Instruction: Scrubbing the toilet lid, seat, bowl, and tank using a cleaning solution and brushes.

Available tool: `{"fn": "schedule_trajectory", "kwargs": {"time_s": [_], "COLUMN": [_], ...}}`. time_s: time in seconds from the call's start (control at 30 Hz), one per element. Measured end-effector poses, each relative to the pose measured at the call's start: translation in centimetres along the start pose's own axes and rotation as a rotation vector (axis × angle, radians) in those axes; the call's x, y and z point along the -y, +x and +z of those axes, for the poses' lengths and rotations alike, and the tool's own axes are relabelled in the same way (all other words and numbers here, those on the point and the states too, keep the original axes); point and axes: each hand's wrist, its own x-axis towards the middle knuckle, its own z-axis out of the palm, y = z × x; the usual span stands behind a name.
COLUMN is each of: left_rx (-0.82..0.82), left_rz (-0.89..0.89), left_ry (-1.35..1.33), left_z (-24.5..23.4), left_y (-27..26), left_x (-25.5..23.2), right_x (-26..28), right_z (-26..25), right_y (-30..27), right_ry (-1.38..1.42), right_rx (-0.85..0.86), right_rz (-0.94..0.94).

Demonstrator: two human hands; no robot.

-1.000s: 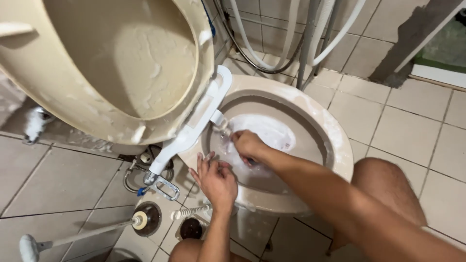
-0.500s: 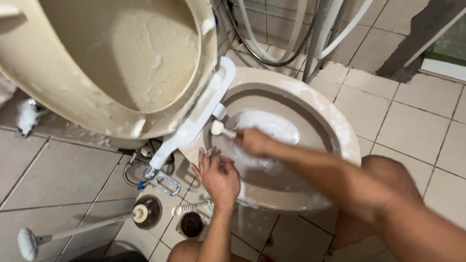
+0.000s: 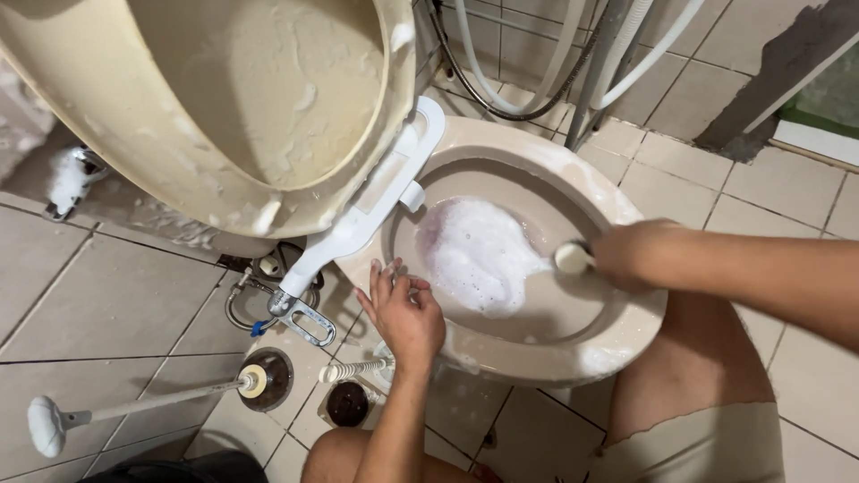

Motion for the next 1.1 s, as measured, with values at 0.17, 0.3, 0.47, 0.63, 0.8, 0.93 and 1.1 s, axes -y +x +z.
{"fn": "schedule_trajectory", "kwargs": {"time_s": [0.17, 0.3, 0.47, 0.63, 0.8, 0.93, 1.1], "left_rx": [0.030, 0.035, 0.032, -0.030, -0.064, -0.045, -0.057], "left_rz": [-0.036, -0.030, -0.041, 0.024, 0.004, -0.034, -0.011], "left_ry": [0.010, -0.017, -0.012, 0.011, 0.006, 0.025, 0.025], "left_z": [-0.1, -0.4, -0.3, -0.4, 0.0, -0.1, 0.0], "left_y": [0.1, 0.0, 0.1, 0.1, 0.1, 0.0, 0.6], "left_x": [0.0, -0.4, -0.5, -0.7, -0.5, -1.0, -0.6], "right_x": [-1.4, 3.5, 13.9, 11.5, 10.5, 16.4, 11.7], "right_z": [0.7, 2.1, -1.6, -1.6, -1.3, -1.5, -2.0], "right_y": [-2.3, -0.4, 4.0, 3.7, 4.9, 11.2, 12.0], "right_ry": [-0.035, 0.533, 1.016, 1.206, 1.195, 1.646, 0.688], "right_rx": [0.094, 0.431, 0.093, 0.398, 0.481, 0.097, -0.510], "right_rz": [-0.212, -0.410, -0.590, -0.408, -0.444, -0.451, -0.122]}}
